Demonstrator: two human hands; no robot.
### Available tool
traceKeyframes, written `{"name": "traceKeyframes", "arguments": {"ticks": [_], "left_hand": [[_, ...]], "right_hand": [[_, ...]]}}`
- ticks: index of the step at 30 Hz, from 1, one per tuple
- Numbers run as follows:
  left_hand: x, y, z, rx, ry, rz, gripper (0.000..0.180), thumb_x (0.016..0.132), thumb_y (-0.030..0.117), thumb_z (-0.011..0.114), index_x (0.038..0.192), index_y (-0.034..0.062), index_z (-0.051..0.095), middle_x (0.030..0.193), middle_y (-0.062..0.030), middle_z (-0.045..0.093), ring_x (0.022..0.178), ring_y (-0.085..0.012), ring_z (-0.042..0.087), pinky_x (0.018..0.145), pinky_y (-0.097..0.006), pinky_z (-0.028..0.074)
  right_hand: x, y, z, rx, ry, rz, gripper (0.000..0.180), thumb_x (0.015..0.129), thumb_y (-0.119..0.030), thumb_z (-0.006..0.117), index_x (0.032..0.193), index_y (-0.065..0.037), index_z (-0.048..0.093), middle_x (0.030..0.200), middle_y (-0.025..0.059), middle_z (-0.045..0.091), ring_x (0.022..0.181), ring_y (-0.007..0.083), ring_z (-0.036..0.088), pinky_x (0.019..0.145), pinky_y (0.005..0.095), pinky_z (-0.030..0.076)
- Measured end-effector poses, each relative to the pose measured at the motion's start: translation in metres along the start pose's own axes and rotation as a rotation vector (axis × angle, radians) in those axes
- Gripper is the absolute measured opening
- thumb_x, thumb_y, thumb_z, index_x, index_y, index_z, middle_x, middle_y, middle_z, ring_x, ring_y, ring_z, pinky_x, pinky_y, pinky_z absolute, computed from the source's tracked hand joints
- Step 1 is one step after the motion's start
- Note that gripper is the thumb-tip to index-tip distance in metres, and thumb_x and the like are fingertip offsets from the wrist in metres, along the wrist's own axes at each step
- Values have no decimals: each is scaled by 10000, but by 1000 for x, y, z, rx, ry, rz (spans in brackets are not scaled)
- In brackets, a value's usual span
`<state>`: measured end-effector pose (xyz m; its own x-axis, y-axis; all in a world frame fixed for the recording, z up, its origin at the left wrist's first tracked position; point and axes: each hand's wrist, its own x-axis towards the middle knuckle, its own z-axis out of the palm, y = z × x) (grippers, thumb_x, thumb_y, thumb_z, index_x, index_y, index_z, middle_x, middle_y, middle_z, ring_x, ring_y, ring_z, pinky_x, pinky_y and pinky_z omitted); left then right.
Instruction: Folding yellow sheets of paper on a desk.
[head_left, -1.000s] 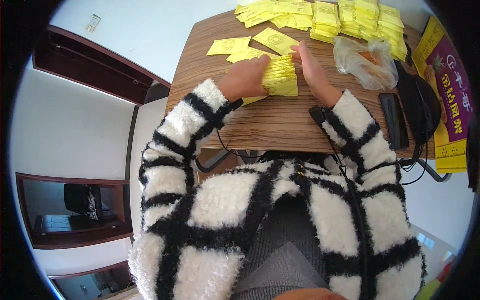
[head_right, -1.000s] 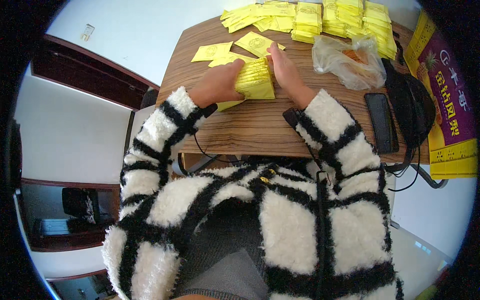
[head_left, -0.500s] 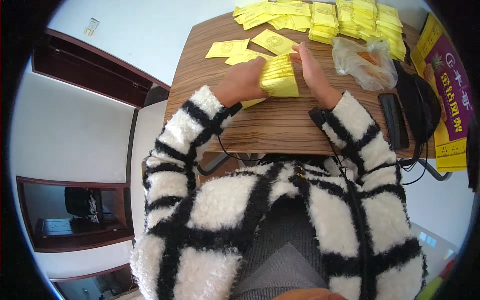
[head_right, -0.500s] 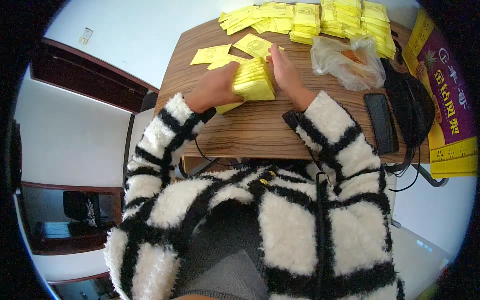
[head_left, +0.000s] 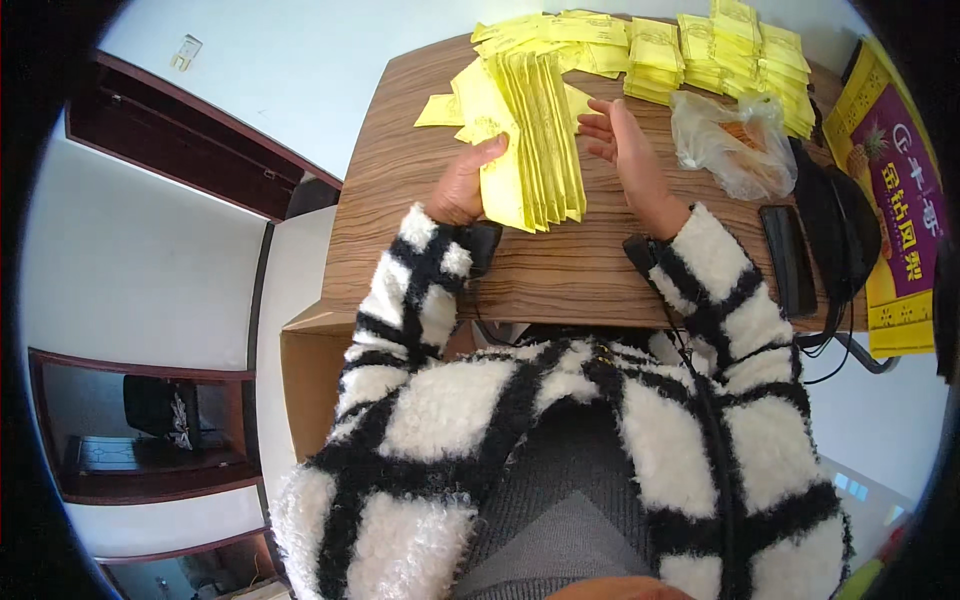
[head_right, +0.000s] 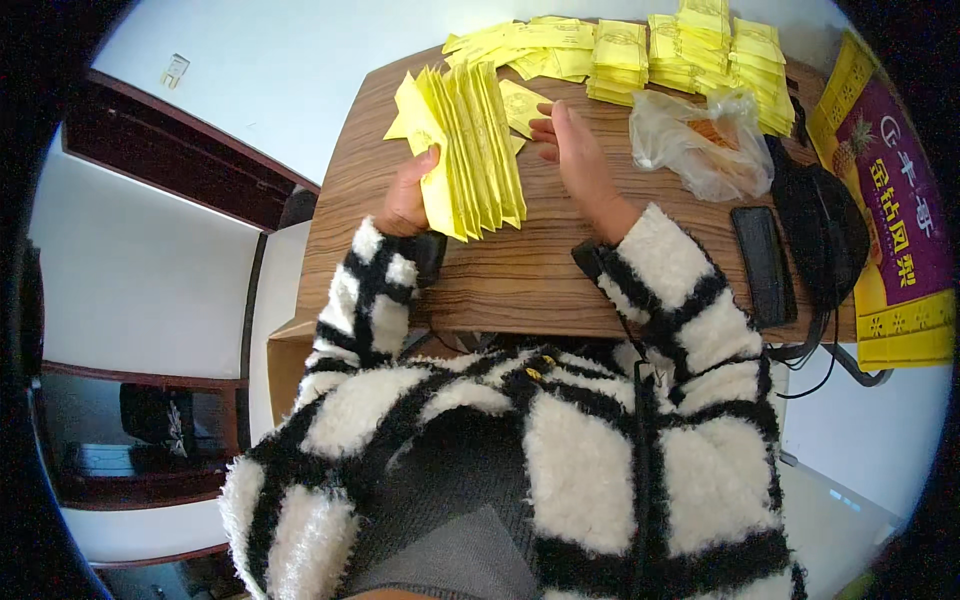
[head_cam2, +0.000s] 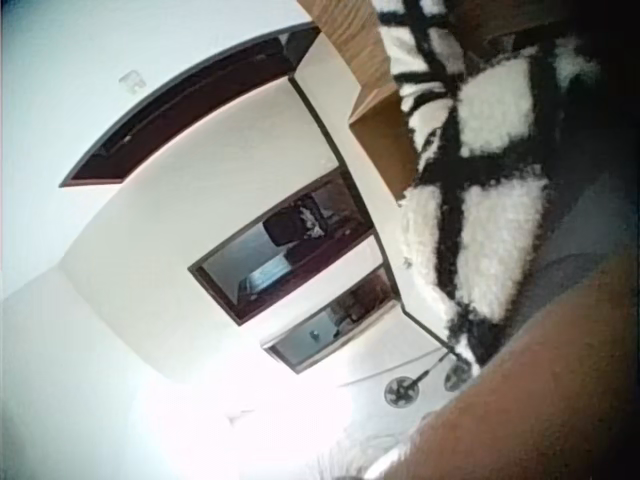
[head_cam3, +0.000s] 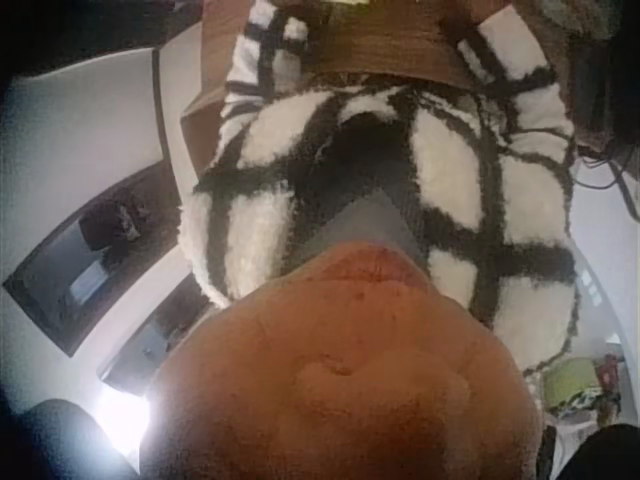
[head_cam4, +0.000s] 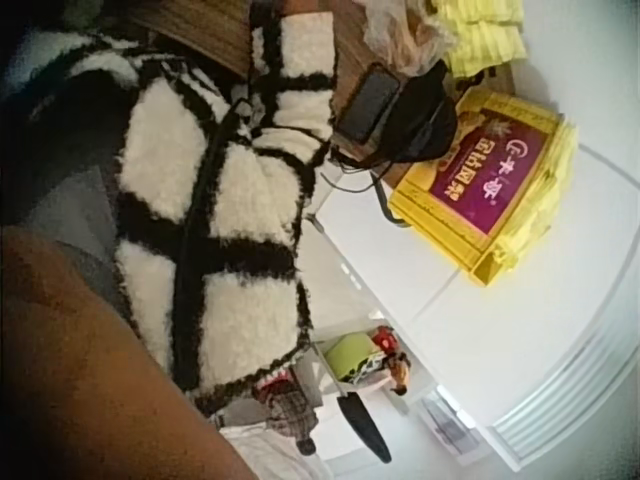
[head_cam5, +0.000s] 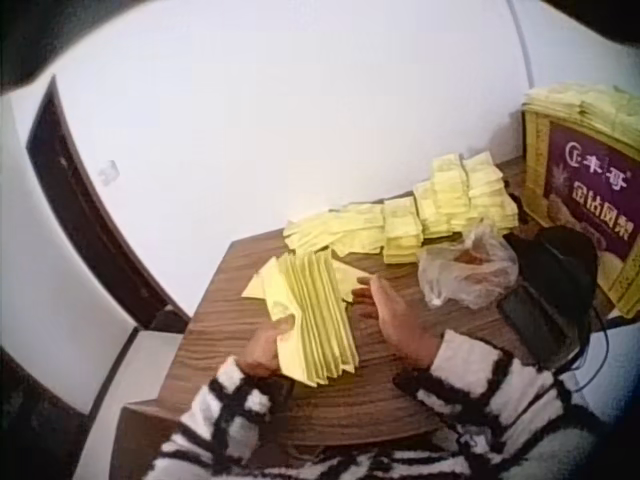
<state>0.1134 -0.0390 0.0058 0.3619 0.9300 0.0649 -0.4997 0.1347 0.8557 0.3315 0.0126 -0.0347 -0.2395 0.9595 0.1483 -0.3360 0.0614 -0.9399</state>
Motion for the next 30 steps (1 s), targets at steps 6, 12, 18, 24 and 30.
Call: {"name": "traceKeyframes", "arguments": {"ticks": [6, 12, 18, 24, 30], "left_hand": [[16, -31, -34, -173, 15, 58, 662, 934, 447, 587, 1411, 25, 408, 1338, -141, 556, 1177, -272, 578, 1018, -412, 467], [18, -32, -54, -488, -211, -16, 703, 953, 503, 514, 1456, 41, 346, 1400, -151, 502, 1253, -289, 522, 1058, -436, 428], [18, -28, -57, -420, -189, 7, 716, 960, 546, 463, 1461, 49, 342, 1410, -151, 493, 1256, -287, 521, 1061, -444, 425], [23, -29, -55, -471, -225, -21, 719, 959, 553, 458, 1463, 54, 342, 1413, -146, 490, 1256, -281, 521, 1062, -440, 426], [21, -30, -47, -367, -135, -23, 729, 952, 564, 462, 1464, 58, 342, 1410, -137, 494, 1254, -276, 523, 1060, -433, 427]], "right_hand": [[3, 3, 18, -45, -125, -56, 525, 1055, -418, 324, 1360, -12, 457, 1243, 84, 582, 1147, 151, 548, 970, 303, 419], [3, 4, 40, -90, -158, -114, 464, 1056, -332, 366, 1366, 4, 445, 1229, 52, 567, 1124, 109, 535, 957, 275, 428], [9, 8, 45, -57, -164, -129, 446, 1050, -304, 396, 1362, 10, 443, 1225, 39, 559, 1101, 91, 531, 953, 256, 428], [9, 3, 45, -130, -168, -148, 413, 1029, -254, 429, 1341, 15, 448, 1223, 45, 555, 1095, 104, 529, 973, 261, 409], [4, -4, 45, -141, -176, -122, 410, 995, -201, 491, 1339, 17, 443, 1225, 53, 556, 1112, 120, 523, 992, 271, 391]]}}
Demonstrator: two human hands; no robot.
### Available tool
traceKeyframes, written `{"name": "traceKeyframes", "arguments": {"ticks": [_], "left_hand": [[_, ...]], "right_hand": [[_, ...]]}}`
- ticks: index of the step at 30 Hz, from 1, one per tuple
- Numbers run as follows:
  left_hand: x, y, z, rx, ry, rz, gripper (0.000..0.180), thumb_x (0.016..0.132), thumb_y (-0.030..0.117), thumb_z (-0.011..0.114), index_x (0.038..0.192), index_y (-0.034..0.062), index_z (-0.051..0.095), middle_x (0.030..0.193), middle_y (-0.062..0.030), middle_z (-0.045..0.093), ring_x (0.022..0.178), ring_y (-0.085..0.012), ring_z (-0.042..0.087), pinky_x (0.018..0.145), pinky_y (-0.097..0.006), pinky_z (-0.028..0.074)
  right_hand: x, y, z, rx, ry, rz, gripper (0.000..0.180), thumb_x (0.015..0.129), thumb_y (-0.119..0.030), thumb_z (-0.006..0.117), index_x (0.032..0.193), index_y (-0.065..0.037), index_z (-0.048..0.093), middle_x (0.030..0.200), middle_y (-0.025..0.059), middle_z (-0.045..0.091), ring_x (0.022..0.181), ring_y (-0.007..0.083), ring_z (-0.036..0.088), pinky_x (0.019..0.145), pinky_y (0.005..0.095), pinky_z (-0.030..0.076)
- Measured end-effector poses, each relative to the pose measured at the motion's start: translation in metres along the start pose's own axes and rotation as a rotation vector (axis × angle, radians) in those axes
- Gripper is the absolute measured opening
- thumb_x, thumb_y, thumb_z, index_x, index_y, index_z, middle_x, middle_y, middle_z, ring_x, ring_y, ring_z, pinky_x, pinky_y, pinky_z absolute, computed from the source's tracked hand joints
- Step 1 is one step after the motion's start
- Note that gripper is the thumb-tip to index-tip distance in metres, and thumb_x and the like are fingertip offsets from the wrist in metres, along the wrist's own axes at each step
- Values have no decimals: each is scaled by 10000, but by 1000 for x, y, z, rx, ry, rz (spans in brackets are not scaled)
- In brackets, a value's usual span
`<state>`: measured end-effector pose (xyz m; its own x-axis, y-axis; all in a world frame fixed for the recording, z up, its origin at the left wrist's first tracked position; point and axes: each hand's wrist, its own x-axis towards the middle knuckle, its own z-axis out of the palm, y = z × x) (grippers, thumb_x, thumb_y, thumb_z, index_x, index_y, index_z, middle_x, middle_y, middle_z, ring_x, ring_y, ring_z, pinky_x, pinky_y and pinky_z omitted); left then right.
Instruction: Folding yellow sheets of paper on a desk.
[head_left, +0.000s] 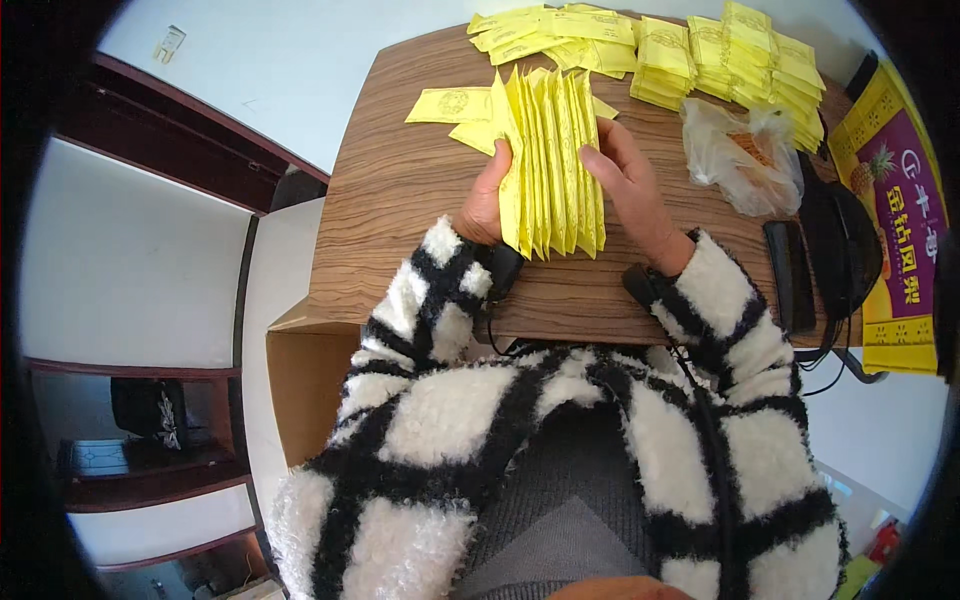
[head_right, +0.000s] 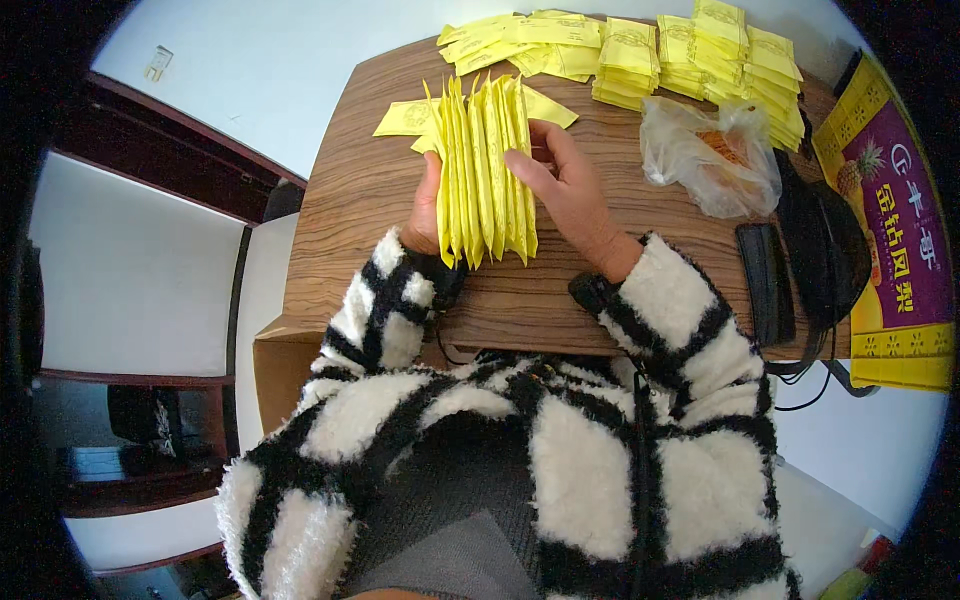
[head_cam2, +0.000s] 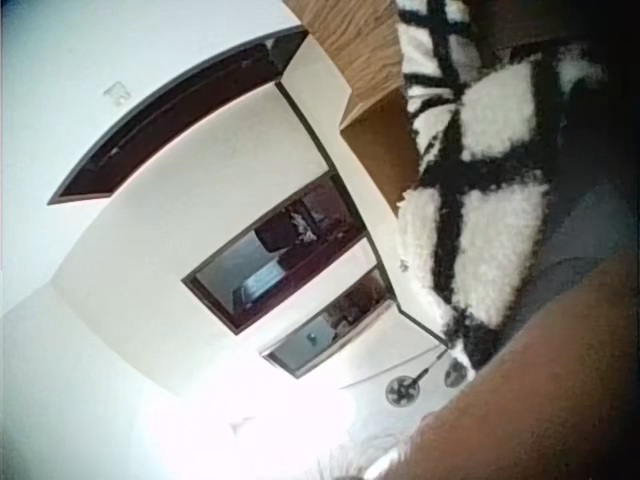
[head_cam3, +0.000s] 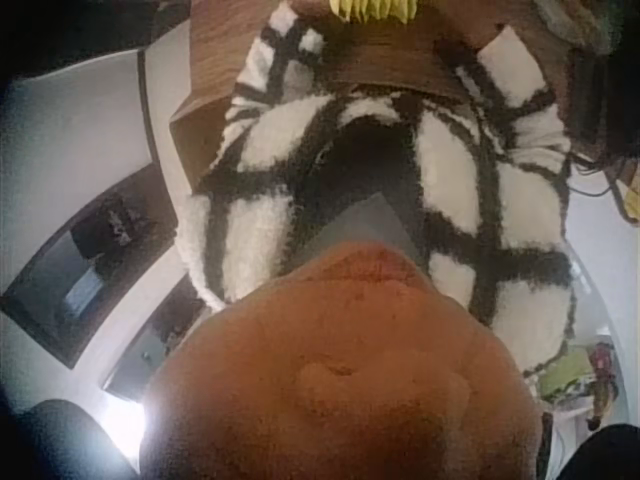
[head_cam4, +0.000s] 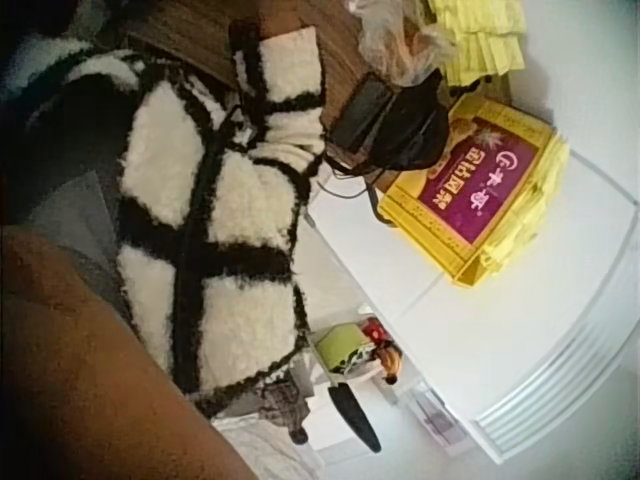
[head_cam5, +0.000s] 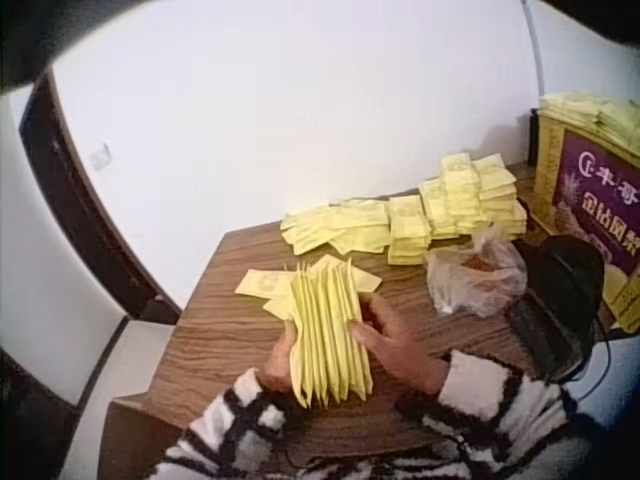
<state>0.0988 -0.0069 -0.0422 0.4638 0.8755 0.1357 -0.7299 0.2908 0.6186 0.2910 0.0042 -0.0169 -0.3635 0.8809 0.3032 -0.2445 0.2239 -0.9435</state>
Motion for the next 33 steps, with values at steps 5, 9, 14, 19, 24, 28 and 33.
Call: {"name": "traceKeyframes", "arguments": {"ticks": [5, 9, 14, 19, 24, 28, 33], "left_hand": [[0, -3, -4, 1, 4, 24, 732, 951, 570, 459, 1464, 61, 342, 1407, -131, 497, 1250, -270, 526, 1056, -429, 430], [0, -5, -5, -32, -27, 48, 733, 952, 572, 455, 1464, 61, 343, 1406, -132, 499, 1249, -267, 526, 1054, -426, 430], [1, -6, -6, -34, -26, 34, 736, 952, 576, 450, 1463, 57, 343, 1404, -136, 498, 1247, -269, 527, 1054, -427, 429], [1, -5, -3, -24, -37, -3, 741, 949, 576, 454, 1463, 54, 341, 1408, -140, 493, 1247, -271, 526, 1058, -429, 425], [0, -6, 3, 104, 51, 29, 738, 947, 569, 467, 1461, 54, 344, 1403, -141, 496, 1247, -271, 526, 1056, -429, 428], [3, -4, -2, 60, -14, 33, 731, 946, 557, 481, 1459, 54, 347, 1394, -142, 502, 1245, -271, 528, 1050, -428, 436], [3, -3, -4, 66, -16, 28, 720, 948, 546, 488, 1458, 57, 349, 1390, -144, 506, 1243, -269, 529, 1052, -430, 434]], "right_hand": [[0, -1, -1, 72, 17, -24, 417, 967, -188, 546, 1315, 24, 458, 1199, 61, 568, 1078, 125, 535, 963, 277, 411], [1, 0, -1, 88, 36, -81, 399, 945, -196, 592, 1259, 30, 496, 1140, 71, 592, 987, 123, 568, 891, 276, 459], [0, 2, -2, 77, 31, -103, 384, 950, -181, 575, 1257, 35, 491, 1134, 71, 593, 990, 127, 571, 884, 282, 466], [-3, 1, 3, 90, 56, -74, 438, 935, -214, 605, 1272, 33, 475, 1133, 84, 597, 1012, 142, 584, 868, 294, 490], [-7, -4, 4, -32, 21, -5, 465, 953, -176, 578, 1339, 26, 415, 1213, 66, 551, 1106, 125, 522, 965, 274, 414], [-4, 2, 5, -60, 9, -29, 495, 937, -182, 606, 1344, 20, 409, 1213, 71, 550, 1095, 123, 526, 952, 274, 424], [-3, 4, 7, 26, 12, -18, 477, 939, -165, 597, 1340, 16, 412, 1209, 68, 554, 1086, 120, 528, 948, 265, 424]]}}
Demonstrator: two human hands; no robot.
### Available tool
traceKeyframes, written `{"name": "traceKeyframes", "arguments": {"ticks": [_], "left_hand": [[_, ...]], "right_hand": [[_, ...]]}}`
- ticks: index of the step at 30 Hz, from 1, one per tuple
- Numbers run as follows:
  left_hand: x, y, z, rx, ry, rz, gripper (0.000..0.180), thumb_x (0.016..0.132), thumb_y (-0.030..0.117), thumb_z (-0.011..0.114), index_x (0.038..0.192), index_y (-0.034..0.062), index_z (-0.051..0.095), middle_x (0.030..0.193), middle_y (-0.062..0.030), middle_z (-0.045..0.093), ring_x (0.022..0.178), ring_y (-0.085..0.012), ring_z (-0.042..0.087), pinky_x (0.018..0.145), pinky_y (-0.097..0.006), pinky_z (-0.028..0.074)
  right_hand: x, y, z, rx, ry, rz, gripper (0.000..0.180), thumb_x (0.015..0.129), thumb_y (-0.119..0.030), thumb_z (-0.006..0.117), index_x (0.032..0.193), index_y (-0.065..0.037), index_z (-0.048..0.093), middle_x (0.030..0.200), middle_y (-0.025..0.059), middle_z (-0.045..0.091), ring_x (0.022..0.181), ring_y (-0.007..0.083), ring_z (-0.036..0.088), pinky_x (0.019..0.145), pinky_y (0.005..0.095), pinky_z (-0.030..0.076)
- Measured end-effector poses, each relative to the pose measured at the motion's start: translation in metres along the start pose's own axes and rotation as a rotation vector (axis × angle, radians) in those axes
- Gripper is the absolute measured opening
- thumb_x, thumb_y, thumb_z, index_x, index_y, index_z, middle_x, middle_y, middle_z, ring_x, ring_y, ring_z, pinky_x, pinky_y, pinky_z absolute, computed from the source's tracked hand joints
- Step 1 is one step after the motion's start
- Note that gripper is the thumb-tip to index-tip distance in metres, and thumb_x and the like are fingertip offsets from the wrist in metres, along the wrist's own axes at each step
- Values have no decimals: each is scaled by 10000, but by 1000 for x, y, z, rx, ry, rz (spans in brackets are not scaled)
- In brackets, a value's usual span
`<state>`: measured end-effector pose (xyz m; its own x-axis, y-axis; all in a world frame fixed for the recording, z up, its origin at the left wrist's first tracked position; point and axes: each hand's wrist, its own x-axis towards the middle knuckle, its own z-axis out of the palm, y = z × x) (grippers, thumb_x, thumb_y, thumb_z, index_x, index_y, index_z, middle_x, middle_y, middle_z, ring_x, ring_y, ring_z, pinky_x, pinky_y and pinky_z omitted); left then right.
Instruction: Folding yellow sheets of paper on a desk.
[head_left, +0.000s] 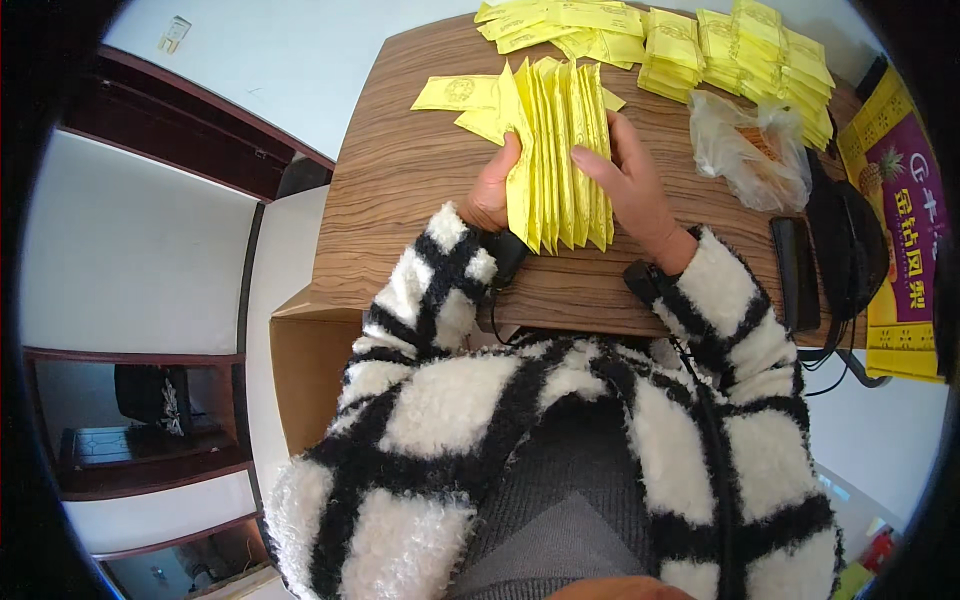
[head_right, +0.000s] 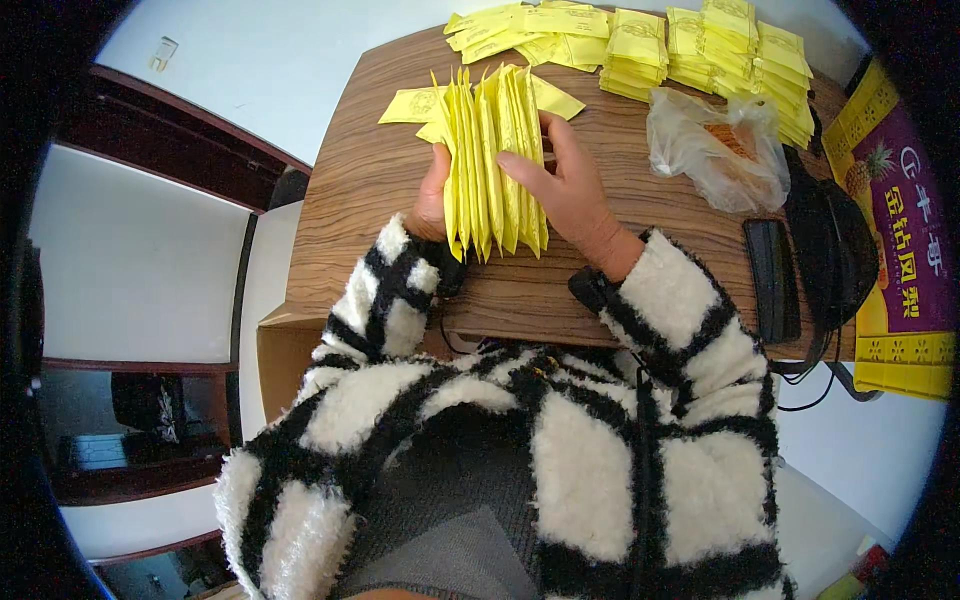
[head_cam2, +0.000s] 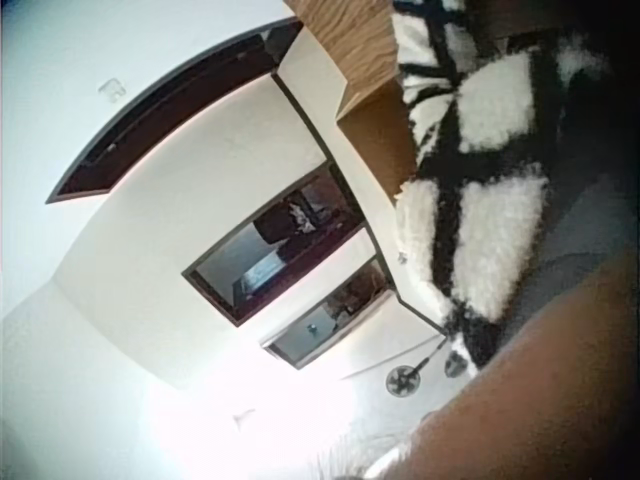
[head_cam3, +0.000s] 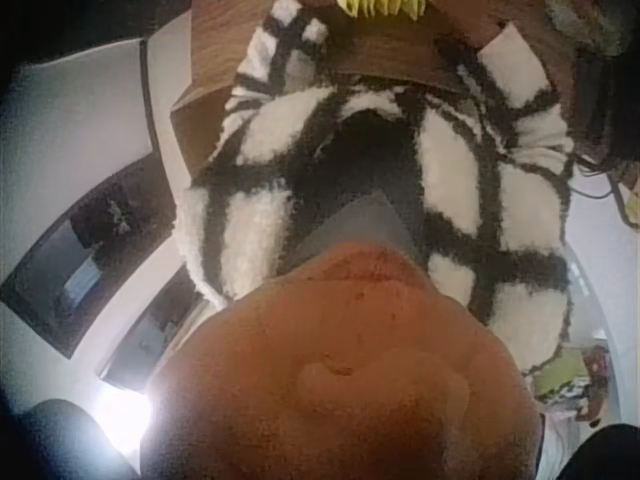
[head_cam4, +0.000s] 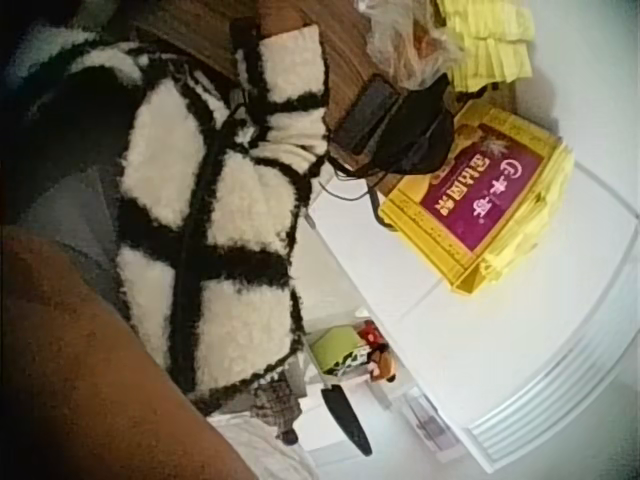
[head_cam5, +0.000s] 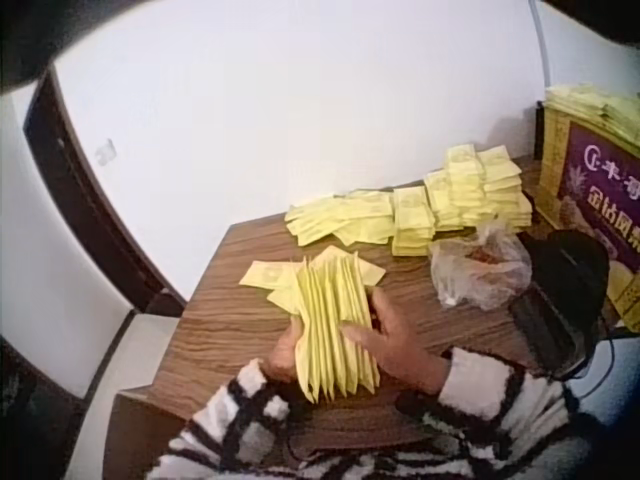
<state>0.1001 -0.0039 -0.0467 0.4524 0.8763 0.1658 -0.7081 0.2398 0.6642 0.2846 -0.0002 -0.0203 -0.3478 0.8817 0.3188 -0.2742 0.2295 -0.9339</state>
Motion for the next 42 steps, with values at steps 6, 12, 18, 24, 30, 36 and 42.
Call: {"name": "traceKeyframes", "arguments": {"ticks": [6, 12, 18, 24, 30, 36, 42], "left_hand": [[-2, -2, 5, -50, 40, -12, 696, 960, 526, 480, 1461, 61, 346, 1396, -145, 501, 1249, -270, 525, 1068, -434, 417], [0, -3, 0, -59, -21, -22, 679, 971, 511, 469, 1465, 64, 339, 1408, -139, 490, 1264, -271, 511, 1075, -433, 409], [1, -2, 6, 65, 32, -10, 672, 976, 499, 466, 1471, 66, 327, 1430, -137, 467, 1283, -273, 493, 1089, -432, 395], [3, -2, 9, 43, 33, -23, 673, 975, 496, 472, 1472, 66, 326, 1429, -139, 467, 1282, -274, 493, 1091, -431, 393], [2, -3, 10, 62, 22, -15, 677, 969, 499, 483, 1466, 65, 335, 1421, -139, 476, 1276, -273, 497, 1086, -431, 397], [2, -3, 9, 55, 26, -29, 676, 965, 499, 495, 1461, 65, 344, 1414, -138, 483, 1267, -268, 504, 1081, -428, 402], [6, -3, 15, 64, 74, -9, 669, 967, 499, 493, 1458, 68, 350, 1406, -134, 490, 1258, -262, 512, 1073, -422, 411]], "right_hand": [[-2, 3, 0, 15, 9, -28, 463, 941, -146, 589, 1338, 19, 416, 1204, 68, 558, 1080, 122, 532, 946, 262, 423], [-3, -1, 0, -85, 15, -39, 501, 922, -174, 623, 1340, 14, 420, 1192, 74, 568, 1076, 124, 539, 943, 277, 432], [-4, -9, 3, -134, 15, -18, 549, 889, -215, 677, 1326, 6, 429, 1175, 79, 580, 1061, 132, 553, 932, 292, 446], [-1, -5, -2, -139, 5, 10, 566, 876, -220, 694, 1322, 3, 427, 1182, 80, 578, 1062, 138, 556, 935, 298, 446], [-2, -5, -2, -85, -1, -9, 596, 864, -223, 708, 1333, 3, 418, 1198, 84, 572, 1069, 144, 558, 941, 307, 446], [-3, -4, -2, -104, -17, -15, 616, 865, -225, 704, 1352, 4, 405, 1214, 90, 567, 1092, 158, 553, 954, 310, 441], [2, -5, -4, -117, -31, -31, 635, 866, -222, 699, 1370, 3, 384, 1236, 97, 558, 1119, 165, 544, 976, 320, 433]]}}
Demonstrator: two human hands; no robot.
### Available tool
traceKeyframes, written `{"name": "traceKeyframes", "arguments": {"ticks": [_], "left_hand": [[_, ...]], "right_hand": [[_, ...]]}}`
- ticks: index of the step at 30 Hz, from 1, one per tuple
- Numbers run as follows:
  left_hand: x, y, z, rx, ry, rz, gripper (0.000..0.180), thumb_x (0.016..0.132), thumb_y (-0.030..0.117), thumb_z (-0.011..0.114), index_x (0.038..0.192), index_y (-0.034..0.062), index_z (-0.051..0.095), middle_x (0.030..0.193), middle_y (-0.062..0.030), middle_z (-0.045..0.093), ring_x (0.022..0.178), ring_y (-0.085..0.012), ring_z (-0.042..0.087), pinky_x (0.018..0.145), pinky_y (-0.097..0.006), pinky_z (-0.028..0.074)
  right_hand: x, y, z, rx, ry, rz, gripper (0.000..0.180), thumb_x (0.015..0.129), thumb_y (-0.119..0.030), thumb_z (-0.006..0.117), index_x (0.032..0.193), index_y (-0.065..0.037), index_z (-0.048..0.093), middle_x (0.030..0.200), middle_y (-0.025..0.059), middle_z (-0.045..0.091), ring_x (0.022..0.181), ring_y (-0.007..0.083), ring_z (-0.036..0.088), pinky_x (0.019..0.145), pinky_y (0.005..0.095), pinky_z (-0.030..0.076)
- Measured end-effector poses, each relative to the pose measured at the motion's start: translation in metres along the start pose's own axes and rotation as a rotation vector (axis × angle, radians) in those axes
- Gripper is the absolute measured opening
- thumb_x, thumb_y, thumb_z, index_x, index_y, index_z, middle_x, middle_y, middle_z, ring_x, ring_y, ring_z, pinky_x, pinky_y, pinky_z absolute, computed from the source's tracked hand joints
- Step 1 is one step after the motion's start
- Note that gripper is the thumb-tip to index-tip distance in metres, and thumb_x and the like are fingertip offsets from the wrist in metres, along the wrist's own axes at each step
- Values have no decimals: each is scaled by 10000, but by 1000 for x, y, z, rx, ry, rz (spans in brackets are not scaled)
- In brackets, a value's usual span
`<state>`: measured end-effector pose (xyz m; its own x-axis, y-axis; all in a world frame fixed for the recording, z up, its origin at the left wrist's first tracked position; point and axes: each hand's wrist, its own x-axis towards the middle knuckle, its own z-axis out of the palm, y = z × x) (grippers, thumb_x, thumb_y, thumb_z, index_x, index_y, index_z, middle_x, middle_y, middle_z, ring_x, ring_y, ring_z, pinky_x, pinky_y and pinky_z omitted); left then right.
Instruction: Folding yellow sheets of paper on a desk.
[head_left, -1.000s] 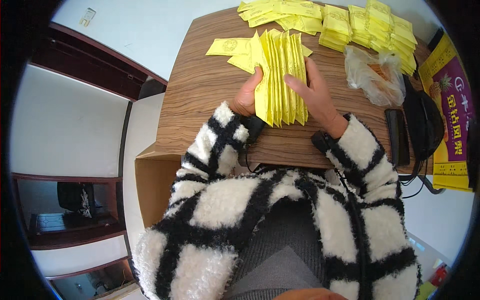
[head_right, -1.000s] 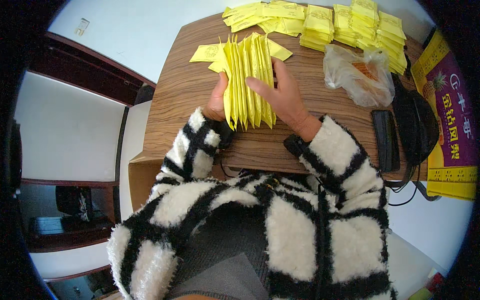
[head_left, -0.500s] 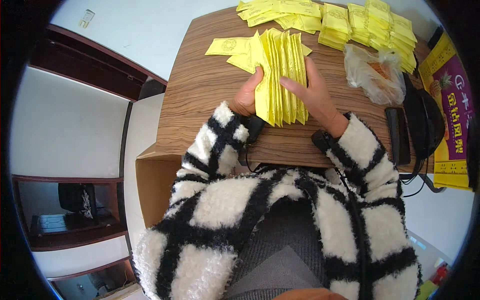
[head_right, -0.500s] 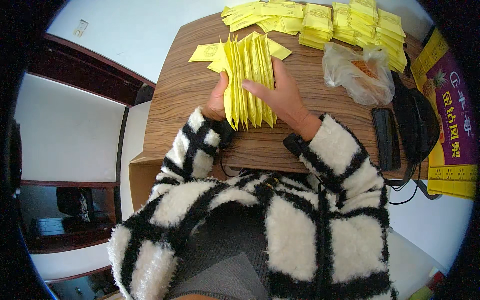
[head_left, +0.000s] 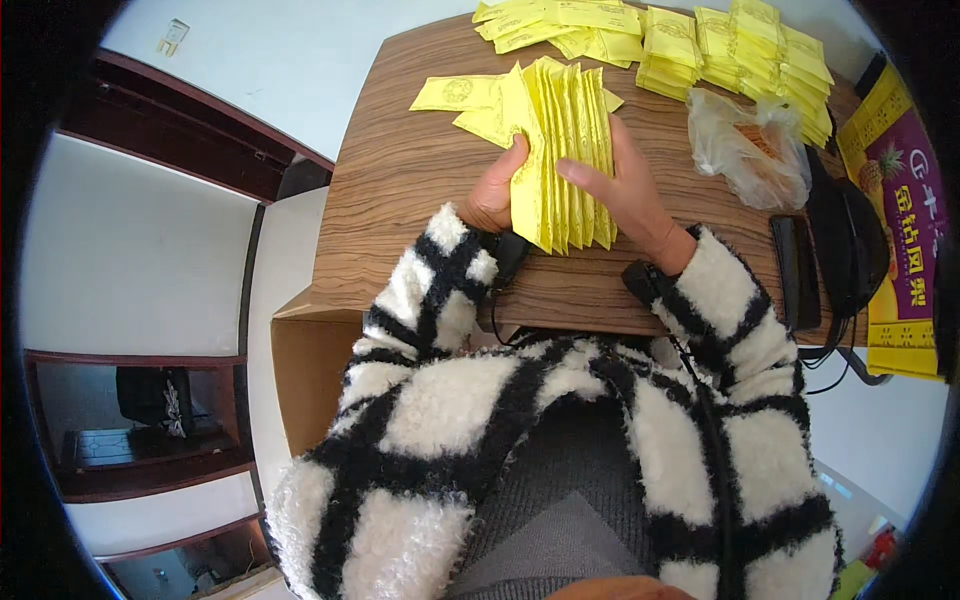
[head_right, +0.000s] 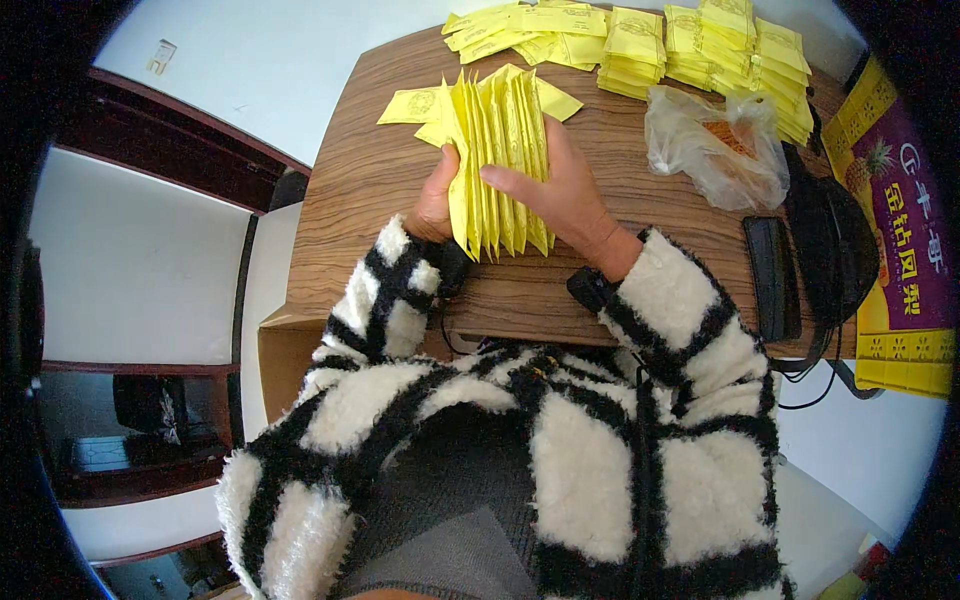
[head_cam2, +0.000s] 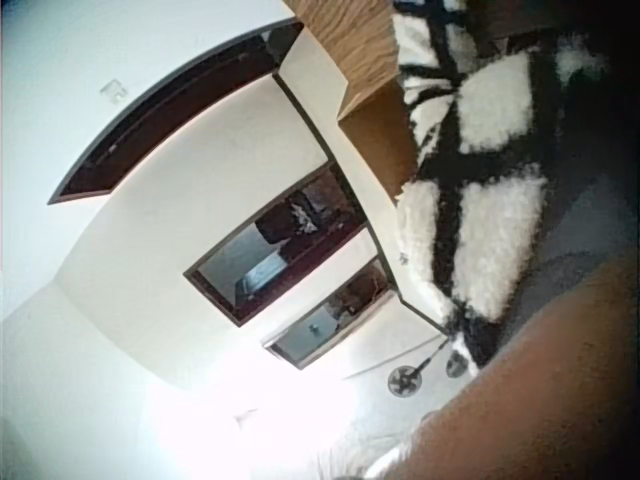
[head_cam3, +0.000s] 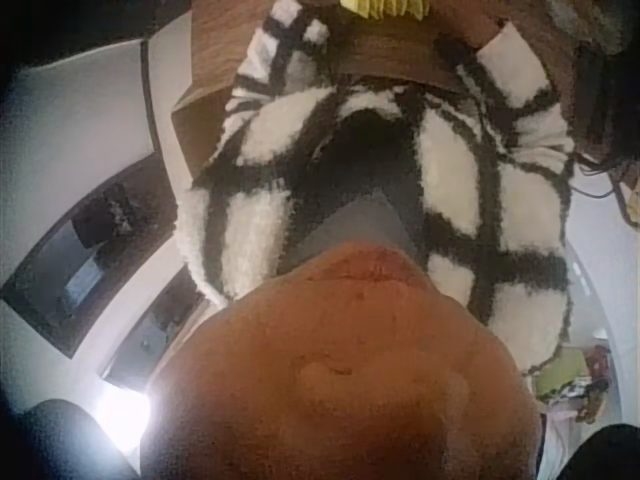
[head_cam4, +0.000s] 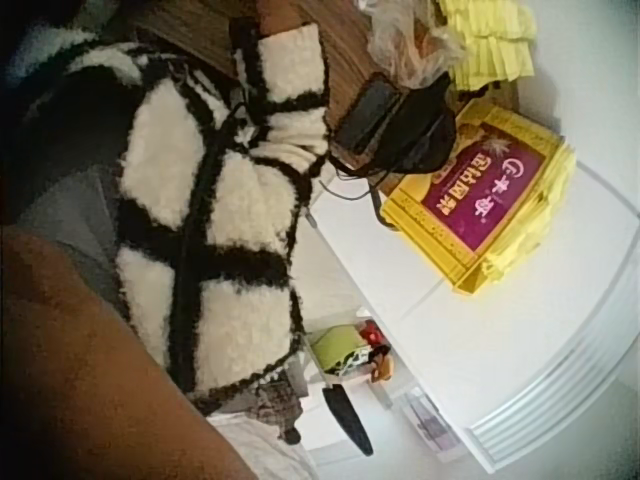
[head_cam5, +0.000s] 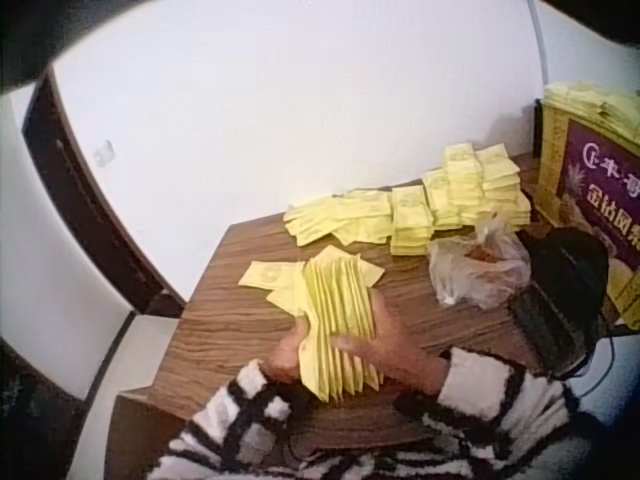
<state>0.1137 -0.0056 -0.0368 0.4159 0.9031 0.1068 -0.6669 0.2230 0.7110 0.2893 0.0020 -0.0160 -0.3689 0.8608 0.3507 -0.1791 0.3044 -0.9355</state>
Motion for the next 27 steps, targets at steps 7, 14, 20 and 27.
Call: {"name": "traceKeyframes", "arguments": {"ticks": [7, 14, 20, 27], "left_hand": [[6, 5, -5, 27, -3, -36, 643, 979, 482, 482, 1454, 67, 356, 1401, -133, 494, 1255, -264, 513, 1068, -413, 417], [-10, 29, 5, 21, 128, -14, 636, 998, 480, 438, 1444, 36, 351, 1388, -154, 504, 1241, -279, 525, 1051, -414, 435], [-31, 70, -15, -16, 335, 272, 661, 997, 507, 422, 1427, 10, 361, 1379, -171, 512, 1228, -305, 536, 1017, -455, 461], [-79, 106, -84, -148, 446, 700, 603, 1001, 511, 408, 1384, 45, 419, 1314, -159, 552, 1189, -316, 555, 1001, -473, 467]], "right_hand": [[5, -11, -2, 4, -46, -13, 605, 899, -240, 662, 1375, 6, 382, 1263, 101, 544, 1140, 178, 533, 990, 313, 419], [3, -8, 6, 2, 30, -37, 494, 978, -268, 551, 1367, 4, 413, 1267, 98, 547, 1133, 192, 541, 992, 323, 419], [-1, 21, 24, -83, -33, 216, 391, 1014, -277, 487, 1303, -14, 503, 1221, 88, 579, 1080, 140, 564, 936, 295, 444], [-15, 54, 62, -201, -160, 183, 296, 993, -218, 531, 1202, -16, 585, 1100, 39, 623, 1002, 98, 584, 860, 239, 462]]}}
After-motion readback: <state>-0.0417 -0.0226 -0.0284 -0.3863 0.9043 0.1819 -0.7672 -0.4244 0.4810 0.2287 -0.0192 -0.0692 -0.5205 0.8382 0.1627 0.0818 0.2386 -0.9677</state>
